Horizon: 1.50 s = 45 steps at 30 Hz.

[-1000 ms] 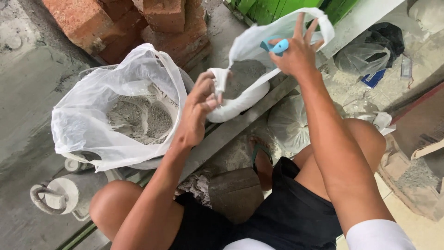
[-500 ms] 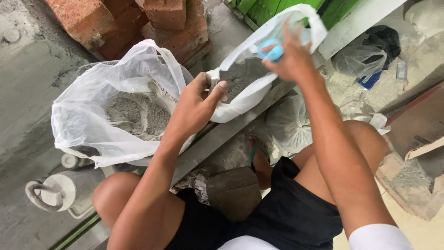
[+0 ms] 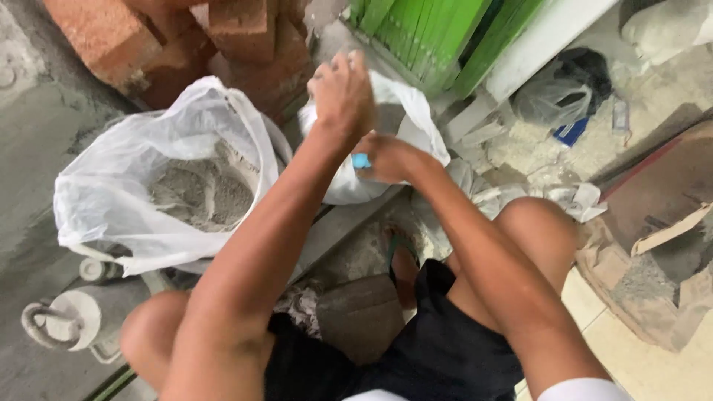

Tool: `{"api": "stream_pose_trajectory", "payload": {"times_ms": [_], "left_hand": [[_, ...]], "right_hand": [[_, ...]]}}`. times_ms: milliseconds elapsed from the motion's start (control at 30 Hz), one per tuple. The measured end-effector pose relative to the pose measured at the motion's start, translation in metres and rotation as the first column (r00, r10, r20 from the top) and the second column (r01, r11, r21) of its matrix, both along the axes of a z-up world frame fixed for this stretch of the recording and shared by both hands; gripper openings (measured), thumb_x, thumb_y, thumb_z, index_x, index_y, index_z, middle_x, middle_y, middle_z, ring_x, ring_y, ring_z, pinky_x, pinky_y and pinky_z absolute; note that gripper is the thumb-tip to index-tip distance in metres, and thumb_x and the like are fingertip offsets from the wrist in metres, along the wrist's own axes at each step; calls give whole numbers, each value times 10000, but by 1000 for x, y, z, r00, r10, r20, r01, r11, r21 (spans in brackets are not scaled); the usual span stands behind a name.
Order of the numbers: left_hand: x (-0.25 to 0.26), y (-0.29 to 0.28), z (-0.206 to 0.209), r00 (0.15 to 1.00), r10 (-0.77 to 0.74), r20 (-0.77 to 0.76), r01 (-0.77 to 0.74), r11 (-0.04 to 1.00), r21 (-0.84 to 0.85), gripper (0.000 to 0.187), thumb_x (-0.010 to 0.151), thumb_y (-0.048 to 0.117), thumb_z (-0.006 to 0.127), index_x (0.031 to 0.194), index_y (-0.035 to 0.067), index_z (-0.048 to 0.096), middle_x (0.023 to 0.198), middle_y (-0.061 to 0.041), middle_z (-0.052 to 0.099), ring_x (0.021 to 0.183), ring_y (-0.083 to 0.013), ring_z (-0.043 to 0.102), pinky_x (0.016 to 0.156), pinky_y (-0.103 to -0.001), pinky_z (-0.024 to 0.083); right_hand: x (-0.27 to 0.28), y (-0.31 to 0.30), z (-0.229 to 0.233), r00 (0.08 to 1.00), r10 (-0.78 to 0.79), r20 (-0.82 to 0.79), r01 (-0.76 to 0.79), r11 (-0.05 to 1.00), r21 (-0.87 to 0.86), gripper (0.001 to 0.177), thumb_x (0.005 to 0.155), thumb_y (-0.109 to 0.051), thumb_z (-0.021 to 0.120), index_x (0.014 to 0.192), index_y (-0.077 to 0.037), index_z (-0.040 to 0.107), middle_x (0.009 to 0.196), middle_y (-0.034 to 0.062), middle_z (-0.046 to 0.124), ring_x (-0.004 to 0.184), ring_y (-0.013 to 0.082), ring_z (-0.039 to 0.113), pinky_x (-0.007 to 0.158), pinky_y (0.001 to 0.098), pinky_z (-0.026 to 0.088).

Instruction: The person scoops a gray powder from a white plastic bag using a blue scoop and transfers it into a bucket lined with another white plastic bag. The person repeatedly scoops and pours the powder, occasionally using their hand to adjust the bag or the scoop.

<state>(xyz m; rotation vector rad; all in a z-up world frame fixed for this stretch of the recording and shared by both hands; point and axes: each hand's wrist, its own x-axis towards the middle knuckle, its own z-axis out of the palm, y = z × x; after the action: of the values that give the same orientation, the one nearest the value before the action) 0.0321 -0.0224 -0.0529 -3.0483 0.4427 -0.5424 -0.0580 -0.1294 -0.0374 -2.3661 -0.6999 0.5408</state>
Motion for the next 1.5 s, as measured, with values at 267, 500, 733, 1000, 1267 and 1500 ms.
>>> {"api": "stream_pose_trajectory", "payload": {"times_ms": [267, 500, 733, 1000, 1267, 1500], "left_hand": [[48, 24, -80, 711, 341, -615, -23, 886, 464, 140, 827, 206, 727, 919, 124, 794, 781, -147, 753, 608, -390, 696, 481, -495, 456], [60, 35, -75, 910, 100, -403, 71, 919, 388, 83, 810, 185, 716, 747, 176, 770, 610, -54, 684, 535, -294, 656, 426, -471, 433], [67, -7, -10, 955, -273, 114, 295, 897, -329, 250, 908, 23, 417, 698, 145, 474, 566, 58, 428, 456, -78, 248, 352, -266, 204], [84, 35, 13, 993, -118, -14, 111, 962, -250, 64, 910, 12, 465, 879, 68, 472, 777, -122, 593, 612, -381, 587, 434, -508, 415], [-34, 37, 44, 837, -267, -478, 455, 825, 336, 699, 861, 486, 694, 1413, 87, 533, 1463, -149, 540, 1325, -361, 516, 1071, -633, 443], [-57, 64, 4, 746, 110, -657, 451, 643, 619, 943, 909, 405, 691, 1660, 282, 132, 1475, -72, 502, 1275, -308, 497, 1014, -549, 358]], "right_hand": [[5, 9, 14, 999, -36, -31, 33, 997, -66, 294, 913, -277, 750, 1100, -52, 726, 1233, 178, 676, 974, 493, 694, 825, 594, 579], [23, 3, 2, 999, -46, -3, 46, 997, 59, 232, 918, -239, 727, 1135, -163, 758, 1442, 179, 581, 1148, 511, 644, 952, 590, 547], [32, -7, 6, 981, -39, -190, -3, 977, -214, 691, 968, -300, 645, 1544, -31, 375, 1650, 165, 344, 1465, 389, 393, 1181, 494, 342], [41, -15, 6, 964, -141, -227, 120, 987, -104, 326, 952, -226, 678, 1274, -219, 729, 1336, 32, 662, 1212, 315, 607, 917, 460, 499], [44, -14, 11, 939, -253, -234, 194, 950, -246, 130, 981, -260, 649, 944, -136, 650, 834, 74, 662, 712, 255, 572, 650, 399, 444], [39, -25, 38, 831, -510, -220, 428, 841, -332, 280, 1022, -281, 589, 1265, -296, 727, 735, -17, 587, 553, 99, 390, 519, 253, 328]]}}
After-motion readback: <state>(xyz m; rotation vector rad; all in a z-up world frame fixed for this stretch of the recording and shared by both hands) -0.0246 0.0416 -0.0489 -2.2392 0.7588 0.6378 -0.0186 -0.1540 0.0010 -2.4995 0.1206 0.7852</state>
